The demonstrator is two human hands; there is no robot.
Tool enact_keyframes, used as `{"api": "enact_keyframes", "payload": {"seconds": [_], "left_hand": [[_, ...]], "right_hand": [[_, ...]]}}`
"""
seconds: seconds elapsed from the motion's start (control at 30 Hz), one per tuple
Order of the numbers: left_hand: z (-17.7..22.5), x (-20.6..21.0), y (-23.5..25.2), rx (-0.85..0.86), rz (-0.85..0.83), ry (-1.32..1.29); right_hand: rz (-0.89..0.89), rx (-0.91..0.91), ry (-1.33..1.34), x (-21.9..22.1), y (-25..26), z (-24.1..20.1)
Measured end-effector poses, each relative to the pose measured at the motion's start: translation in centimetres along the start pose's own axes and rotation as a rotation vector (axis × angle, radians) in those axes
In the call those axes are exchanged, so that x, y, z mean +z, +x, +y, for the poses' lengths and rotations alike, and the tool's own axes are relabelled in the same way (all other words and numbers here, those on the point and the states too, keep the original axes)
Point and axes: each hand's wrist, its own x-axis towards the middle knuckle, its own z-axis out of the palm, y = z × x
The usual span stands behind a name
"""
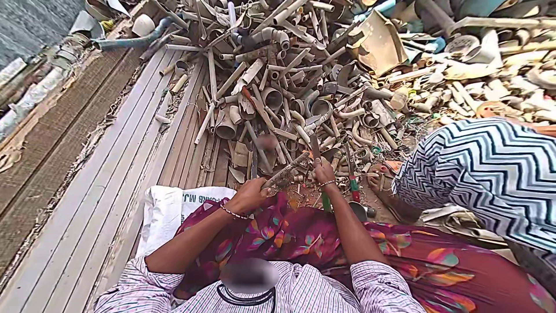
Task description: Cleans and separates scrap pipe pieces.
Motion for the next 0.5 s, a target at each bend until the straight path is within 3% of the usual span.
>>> {"api": "enact_keyframes", "payload": {"seconds": [0.23,0.37,0.5], "left_hand": [[-0.9,-0.2,-0.1,-0.037,0.0,-0.007],[-1.0,-0.4,0.4,-0.014,-0.005,-0.108],[-1.8,-0.4,0.3,-0.023,-0.014,-0.506]], "right_hand": [[-0.189,-0.086,-0.239,3.0,-3.2,-3.0],[-0.03,-0.103,-0.111,1.5,-1.9,-1.5],[0.138,-0.028,0.047,0.3,-0.8,-0.4]]}}
